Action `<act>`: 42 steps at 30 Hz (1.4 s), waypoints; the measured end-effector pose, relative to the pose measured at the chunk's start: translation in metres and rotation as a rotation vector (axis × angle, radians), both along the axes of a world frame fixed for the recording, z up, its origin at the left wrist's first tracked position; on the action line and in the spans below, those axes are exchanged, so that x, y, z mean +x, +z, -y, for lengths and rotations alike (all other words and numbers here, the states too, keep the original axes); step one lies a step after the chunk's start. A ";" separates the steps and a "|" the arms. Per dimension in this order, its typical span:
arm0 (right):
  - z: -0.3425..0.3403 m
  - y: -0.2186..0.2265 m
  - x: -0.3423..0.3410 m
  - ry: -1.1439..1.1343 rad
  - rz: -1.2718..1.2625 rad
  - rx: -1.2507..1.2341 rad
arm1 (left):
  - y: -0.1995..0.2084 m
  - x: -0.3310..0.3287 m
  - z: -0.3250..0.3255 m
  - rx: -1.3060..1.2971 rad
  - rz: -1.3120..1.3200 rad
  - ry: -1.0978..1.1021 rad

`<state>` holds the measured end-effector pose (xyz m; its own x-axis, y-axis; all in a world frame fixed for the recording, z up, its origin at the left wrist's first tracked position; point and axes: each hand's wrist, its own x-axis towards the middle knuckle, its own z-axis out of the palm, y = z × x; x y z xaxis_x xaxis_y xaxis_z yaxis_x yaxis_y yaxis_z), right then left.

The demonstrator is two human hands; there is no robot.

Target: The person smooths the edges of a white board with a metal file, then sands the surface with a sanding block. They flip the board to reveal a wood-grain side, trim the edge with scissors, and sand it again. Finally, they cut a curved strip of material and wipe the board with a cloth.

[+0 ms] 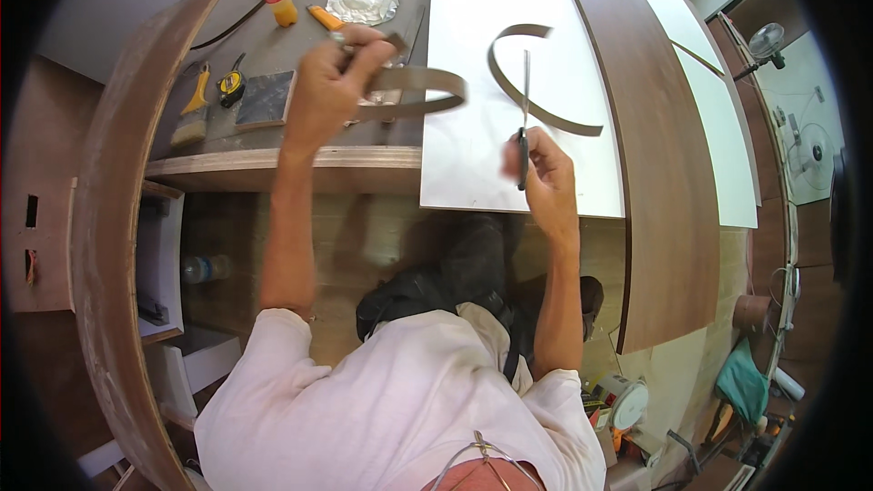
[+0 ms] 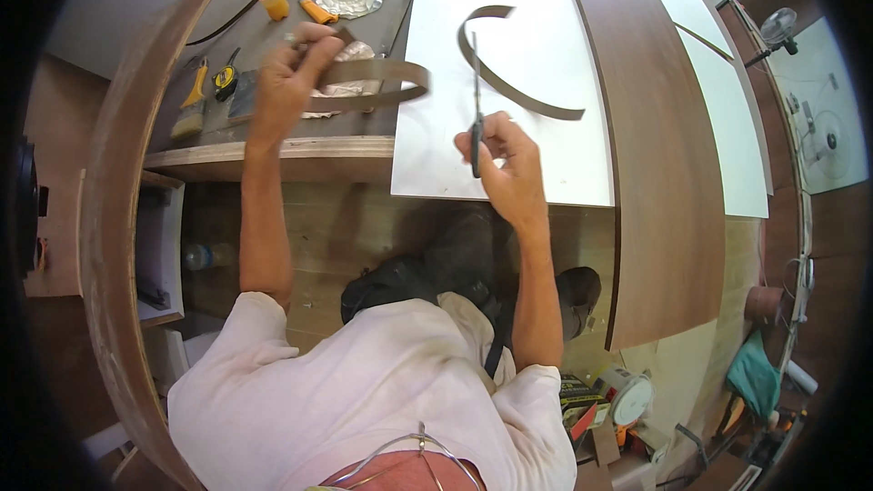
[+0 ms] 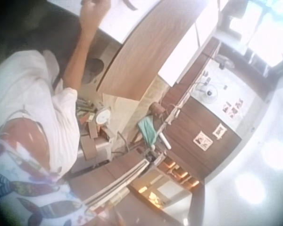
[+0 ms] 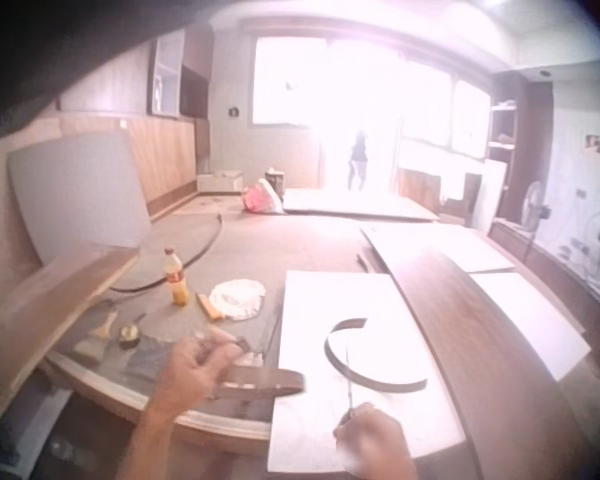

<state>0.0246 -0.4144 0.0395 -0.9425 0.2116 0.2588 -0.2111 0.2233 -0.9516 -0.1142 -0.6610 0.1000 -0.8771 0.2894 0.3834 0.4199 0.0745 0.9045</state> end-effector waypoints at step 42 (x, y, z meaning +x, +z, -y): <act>-0.016 -0.031 0.013 -0.461 -0.186 -0.151 | -0.124 -0.306 -0.109 -0.387 -0.594 0.176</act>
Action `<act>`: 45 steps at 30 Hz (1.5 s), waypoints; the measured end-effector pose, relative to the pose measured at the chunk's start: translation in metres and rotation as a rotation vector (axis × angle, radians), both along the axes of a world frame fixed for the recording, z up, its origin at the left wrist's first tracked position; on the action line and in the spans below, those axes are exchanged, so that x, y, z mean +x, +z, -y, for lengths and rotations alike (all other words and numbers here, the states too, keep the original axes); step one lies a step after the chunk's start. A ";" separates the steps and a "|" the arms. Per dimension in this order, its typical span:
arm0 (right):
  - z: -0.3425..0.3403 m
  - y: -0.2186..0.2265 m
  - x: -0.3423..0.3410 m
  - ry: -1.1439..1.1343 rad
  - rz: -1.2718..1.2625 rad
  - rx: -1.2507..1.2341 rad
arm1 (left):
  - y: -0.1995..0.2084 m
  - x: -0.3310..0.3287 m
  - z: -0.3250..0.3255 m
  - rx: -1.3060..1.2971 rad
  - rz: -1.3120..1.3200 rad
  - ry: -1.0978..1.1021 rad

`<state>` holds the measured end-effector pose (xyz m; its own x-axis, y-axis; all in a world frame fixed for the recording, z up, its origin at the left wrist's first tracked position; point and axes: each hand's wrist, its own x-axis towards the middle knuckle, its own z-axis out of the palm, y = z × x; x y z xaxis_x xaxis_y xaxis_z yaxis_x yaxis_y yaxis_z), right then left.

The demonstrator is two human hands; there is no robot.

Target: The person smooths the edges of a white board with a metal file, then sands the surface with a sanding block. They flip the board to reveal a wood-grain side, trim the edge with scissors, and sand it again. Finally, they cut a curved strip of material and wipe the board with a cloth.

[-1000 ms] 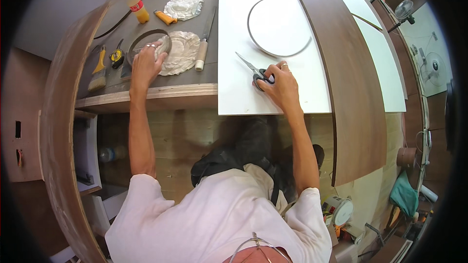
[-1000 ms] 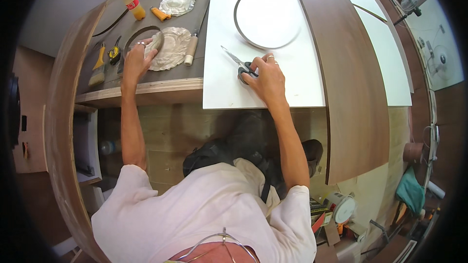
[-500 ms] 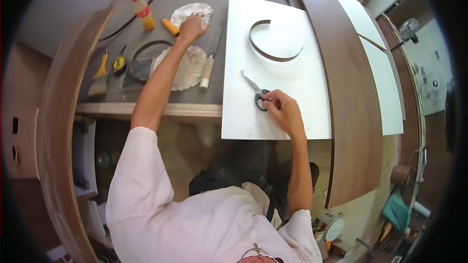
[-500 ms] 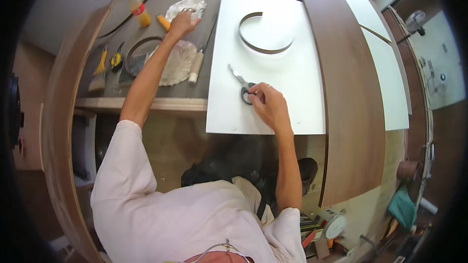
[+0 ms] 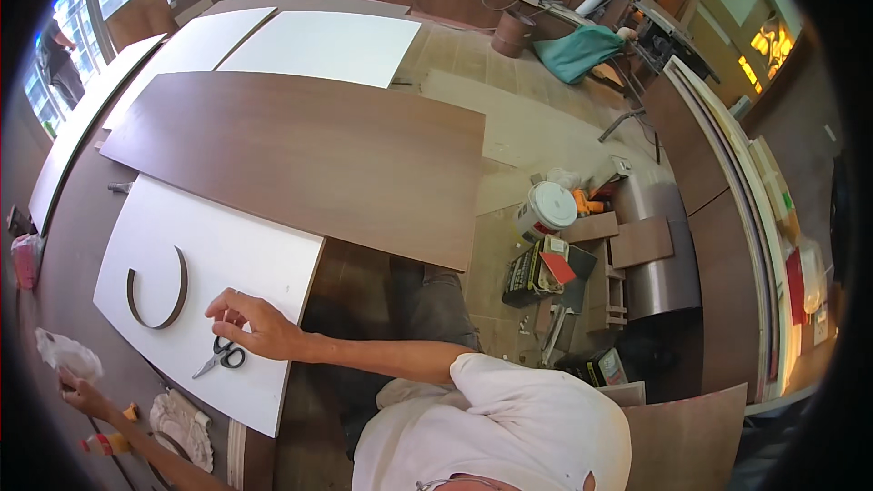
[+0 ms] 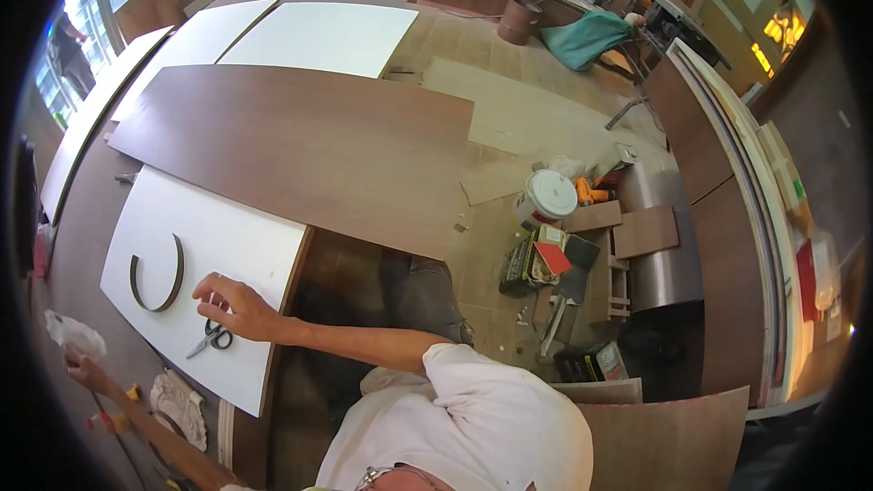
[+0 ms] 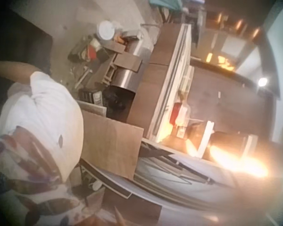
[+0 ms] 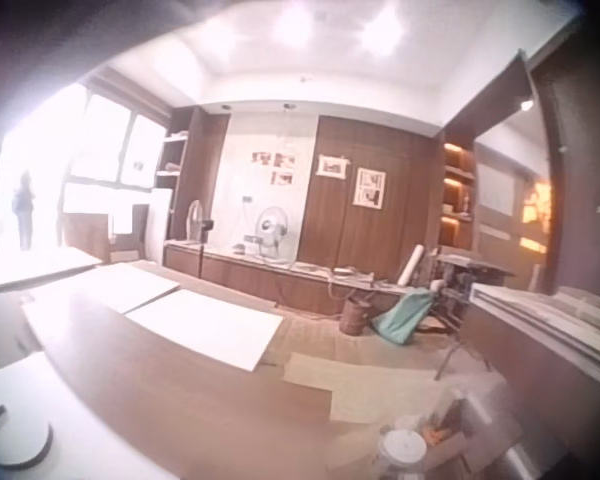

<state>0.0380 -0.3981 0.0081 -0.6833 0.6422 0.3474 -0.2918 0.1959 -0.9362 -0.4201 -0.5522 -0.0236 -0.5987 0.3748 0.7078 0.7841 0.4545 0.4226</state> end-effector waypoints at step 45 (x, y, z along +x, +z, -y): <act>-0.028 0.027 0.167 -0.031 -0.646 -0.741 | 0.071 0.530 -0.133 0.719 1.396 -1.018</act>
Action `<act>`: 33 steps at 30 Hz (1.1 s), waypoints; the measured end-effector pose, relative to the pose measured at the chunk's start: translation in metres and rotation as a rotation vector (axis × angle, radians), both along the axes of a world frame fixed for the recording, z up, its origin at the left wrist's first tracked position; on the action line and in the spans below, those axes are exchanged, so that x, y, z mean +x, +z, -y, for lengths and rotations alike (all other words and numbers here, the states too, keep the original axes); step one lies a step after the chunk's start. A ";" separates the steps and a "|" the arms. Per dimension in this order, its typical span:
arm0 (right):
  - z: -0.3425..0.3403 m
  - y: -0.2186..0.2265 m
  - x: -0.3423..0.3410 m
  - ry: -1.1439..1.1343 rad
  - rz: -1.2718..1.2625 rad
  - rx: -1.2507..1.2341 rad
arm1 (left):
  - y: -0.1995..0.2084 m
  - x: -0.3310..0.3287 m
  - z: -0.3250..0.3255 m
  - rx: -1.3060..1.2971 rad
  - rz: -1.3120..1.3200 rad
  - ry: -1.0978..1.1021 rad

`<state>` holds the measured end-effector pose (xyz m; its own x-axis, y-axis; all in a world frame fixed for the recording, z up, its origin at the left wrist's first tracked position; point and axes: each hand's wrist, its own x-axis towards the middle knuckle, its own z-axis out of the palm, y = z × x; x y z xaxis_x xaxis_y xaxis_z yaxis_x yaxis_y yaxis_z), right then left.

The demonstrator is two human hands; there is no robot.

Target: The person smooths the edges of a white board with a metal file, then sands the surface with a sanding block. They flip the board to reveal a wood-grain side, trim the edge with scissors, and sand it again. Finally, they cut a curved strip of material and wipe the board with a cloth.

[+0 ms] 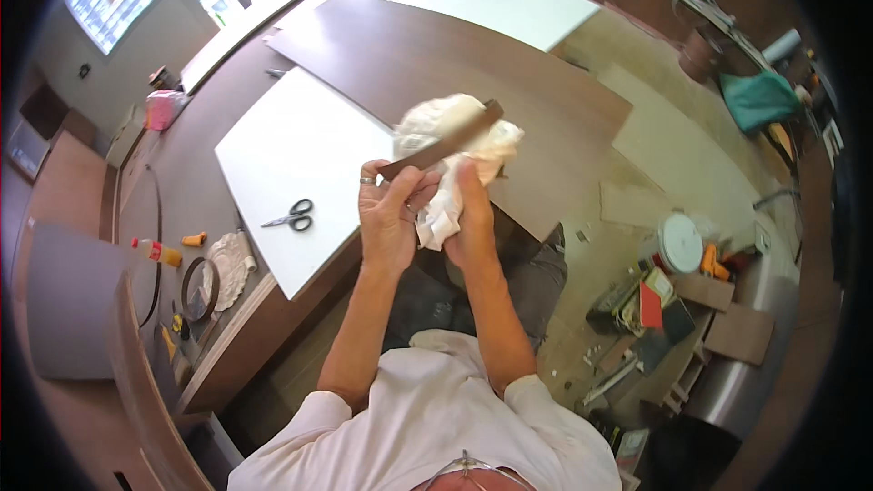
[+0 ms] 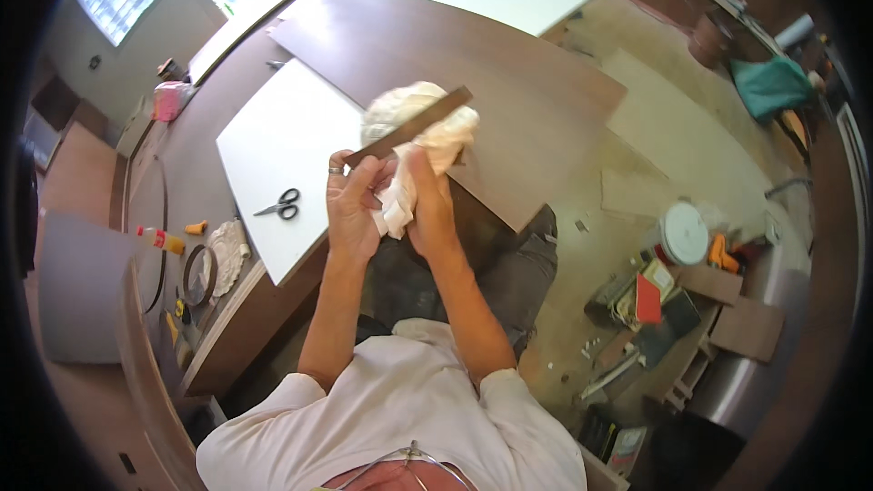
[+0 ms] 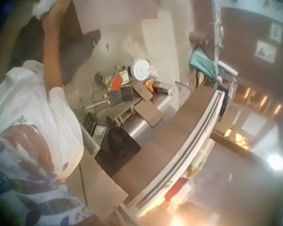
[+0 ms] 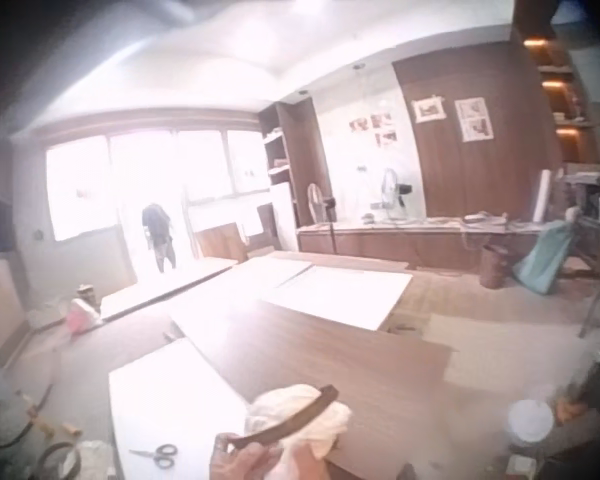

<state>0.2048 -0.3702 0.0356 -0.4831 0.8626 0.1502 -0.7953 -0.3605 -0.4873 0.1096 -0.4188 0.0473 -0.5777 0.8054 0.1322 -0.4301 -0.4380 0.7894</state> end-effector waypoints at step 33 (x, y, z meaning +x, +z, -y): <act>-0.090 -0.006 0.147 -1.044 1.049 0.717 | 0.008 0.083 0.018 -0.230 -0.729 -0.408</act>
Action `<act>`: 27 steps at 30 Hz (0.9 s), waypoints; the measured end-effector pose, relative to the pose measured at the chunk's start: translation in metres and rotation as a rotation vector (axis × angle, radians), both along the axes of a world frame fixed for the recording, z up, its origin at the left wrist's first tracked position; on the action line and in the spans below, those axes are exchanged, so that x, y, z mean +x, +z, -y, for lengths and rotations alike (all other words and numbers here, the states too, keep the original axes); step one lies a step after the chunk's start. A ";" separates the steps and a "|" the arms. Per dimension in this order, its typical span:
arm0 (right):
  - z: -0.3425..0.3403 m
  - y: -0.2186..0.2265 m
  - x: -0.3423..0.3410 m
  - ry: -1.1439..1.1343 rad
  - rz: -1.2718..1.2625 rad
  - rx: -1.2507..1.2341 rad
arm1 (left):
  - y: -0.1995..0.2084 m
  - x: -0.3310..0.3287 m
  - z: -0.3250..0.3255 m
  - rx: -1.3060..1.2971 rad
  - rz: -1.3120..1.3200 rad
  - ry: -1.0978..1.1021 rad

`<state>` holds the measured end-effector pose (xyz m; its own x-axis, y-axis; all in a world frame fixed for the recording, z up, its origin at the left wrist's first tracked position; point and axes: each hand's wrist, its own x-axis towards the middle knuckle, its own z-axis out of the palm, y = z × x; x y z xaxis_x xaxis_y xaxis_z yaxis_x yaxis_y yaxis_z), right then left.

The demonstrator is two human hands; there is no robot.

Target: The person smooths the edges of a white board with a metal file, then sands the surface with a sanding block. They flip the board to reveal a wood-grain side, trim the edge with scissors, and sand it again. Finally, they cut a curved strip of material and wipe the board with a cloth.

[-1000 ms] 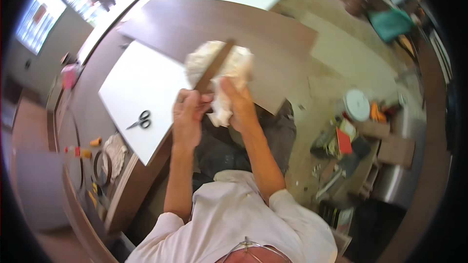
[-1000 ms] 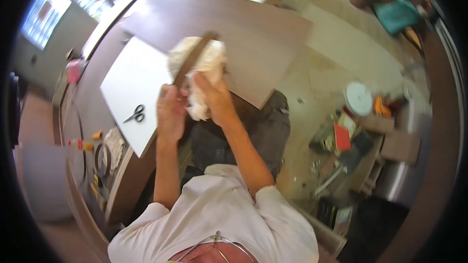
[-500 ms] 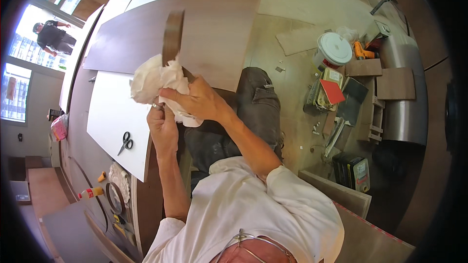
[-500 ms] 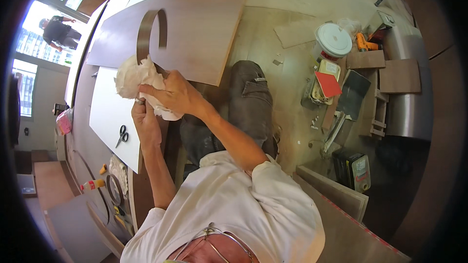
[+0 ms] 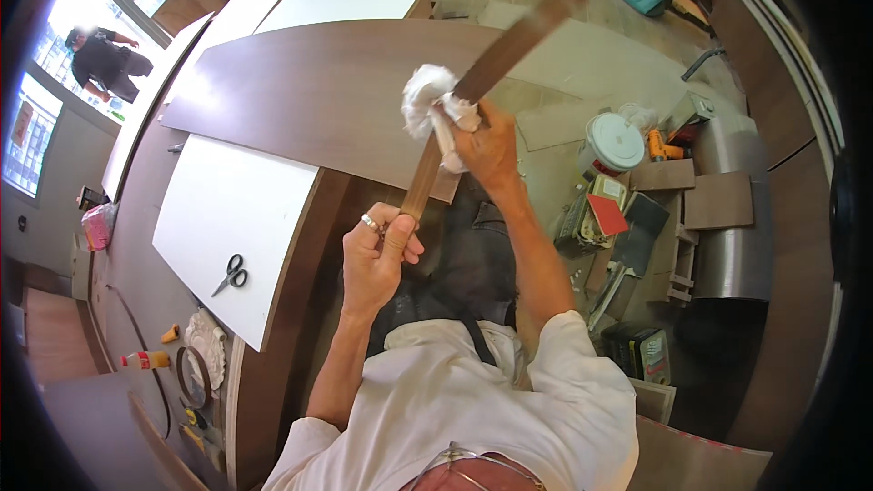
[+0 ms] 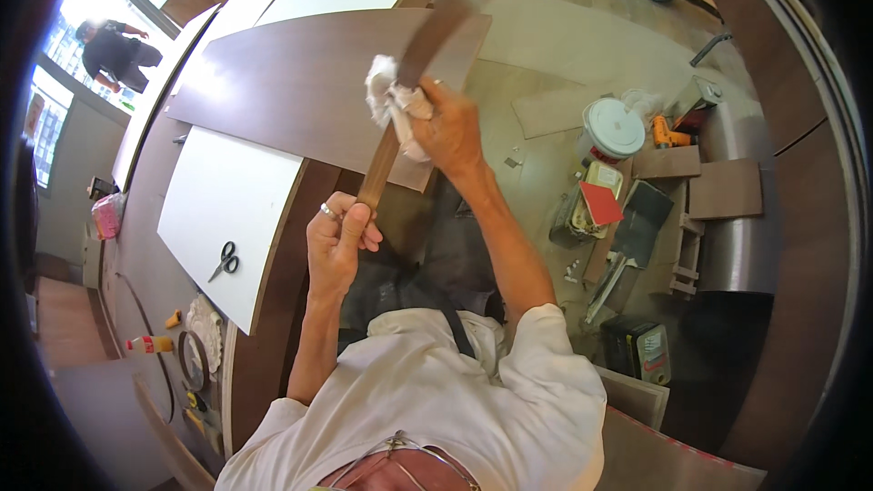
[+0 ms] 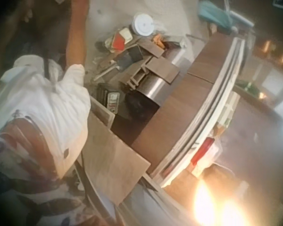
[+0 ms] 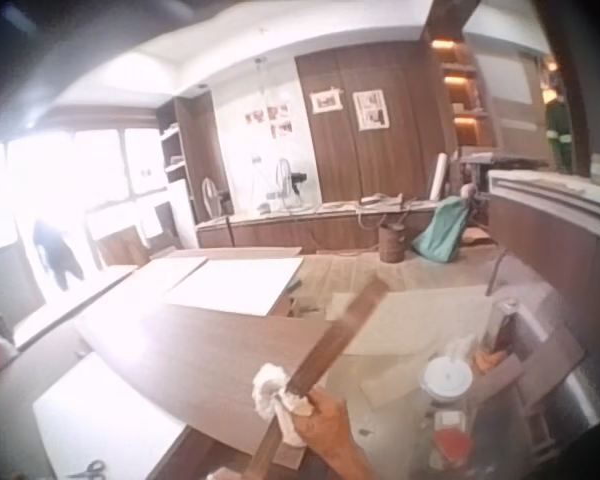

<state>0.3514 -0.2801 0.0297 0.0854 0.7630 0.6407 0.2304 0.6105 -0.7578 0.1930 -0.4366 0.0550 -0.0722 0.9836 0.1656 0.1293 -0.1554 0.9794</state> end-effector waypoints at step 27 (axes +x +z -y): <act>0.034 0.080 0.052 0.261 -0.023 -0.299 | 0.120 -0.068 0.002 0.329 -0.793 -0.309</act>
